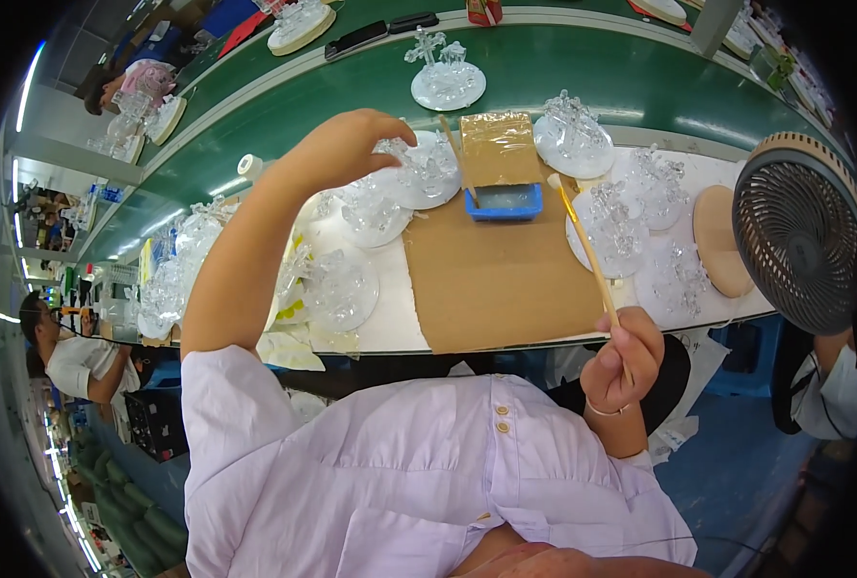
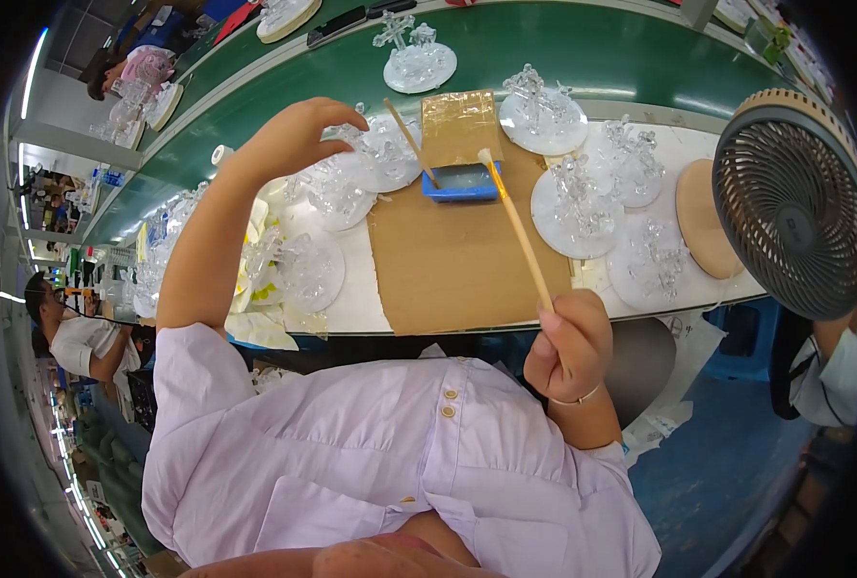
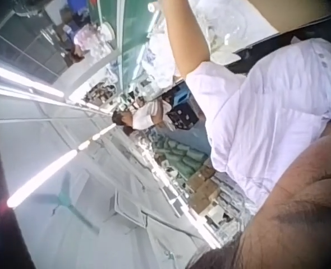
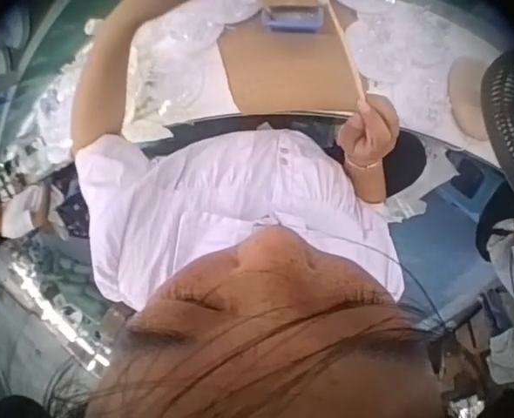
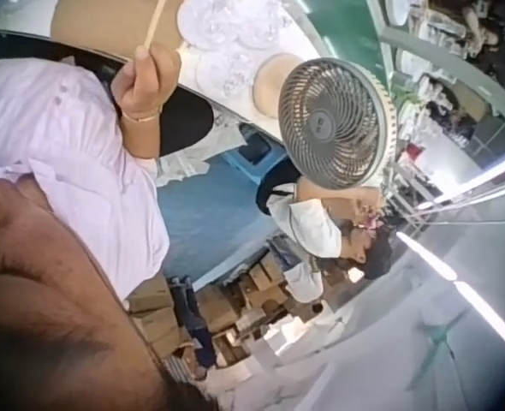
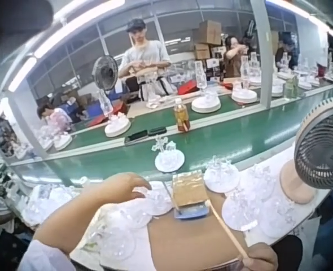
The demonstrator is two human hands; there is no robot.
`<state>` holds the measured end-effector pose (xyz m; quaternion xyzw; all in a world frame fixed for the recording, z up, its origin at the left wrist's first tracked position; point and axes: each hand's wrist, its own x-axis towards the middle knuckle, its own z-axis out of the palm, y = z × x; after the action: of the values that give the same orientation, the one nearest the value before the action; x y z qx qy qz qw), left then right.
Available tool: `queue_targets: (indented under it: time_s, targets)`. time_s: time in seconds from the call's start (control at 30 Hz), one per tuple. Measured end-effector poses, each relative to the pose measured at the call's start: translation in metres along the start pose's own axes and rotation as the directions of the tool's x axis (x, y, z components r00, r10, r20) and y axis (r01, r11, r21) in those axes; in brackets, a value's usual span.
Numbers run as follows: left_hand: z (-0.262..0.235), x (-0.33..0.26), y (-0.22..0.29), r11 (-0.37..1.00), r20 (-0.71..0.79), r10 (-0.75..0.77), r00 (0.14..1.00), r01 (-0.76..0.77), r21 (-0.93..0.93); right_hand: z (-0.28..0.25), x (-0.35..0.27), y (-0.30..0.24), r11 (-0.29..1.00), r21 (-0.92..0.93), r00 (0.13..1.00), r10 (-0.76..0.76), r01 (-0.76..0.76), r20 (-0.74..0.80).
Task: Applying adhesive or polish to small decorative crystal components using a thin brush on an assembly line.
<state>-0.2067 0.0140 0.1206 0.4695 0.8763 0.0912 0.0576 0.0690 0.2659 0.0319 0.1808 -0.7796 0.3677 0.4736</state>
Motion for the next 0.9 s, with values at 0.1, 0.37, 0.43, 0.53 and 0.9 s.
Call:
queue_targets:
  time_s: [0.1,0.37,0.43,0.53,0.9]
  targets:
    - [-0.002,0.002,0.0,0.997,0.061,-0.067,0.996,0.069,-0.025,0.0,0.0,-0.007,0.996,-0.052,0.997,0.077,-0.076,0.028]
    - [-0.039,-0.006,-0.005,0.996,-0.055,-0.086,0.995,0.086,-0.006,-0.003,0.001,-0.019,0.989,-0.11,0.995,0.093,-0.096,-0.032]
    - [-0.036,-0.003,-0.011,0.996,-0.046,-0.083,0.995,0.082,-0.028,-0.001,0.002,-0.023,0.991,-0.09,0.995,0.097,-0.099,-0.031]
    - [-0.03,-0.003,-0.015,0.995,-0.023,0.013,1.0,-0.011,0.1,-0.001,0.001,-0.028,0.991,-0.081,0.994,0.107,-0.109,-0.025]
    - [-0.049,-0.019,-0.019,0.946,0.057,-0.037,0.998,0.017,0.324,0.0,0.0,-0.03,0.986,-0.112,0.993,0.117,-0.12,-0.029]
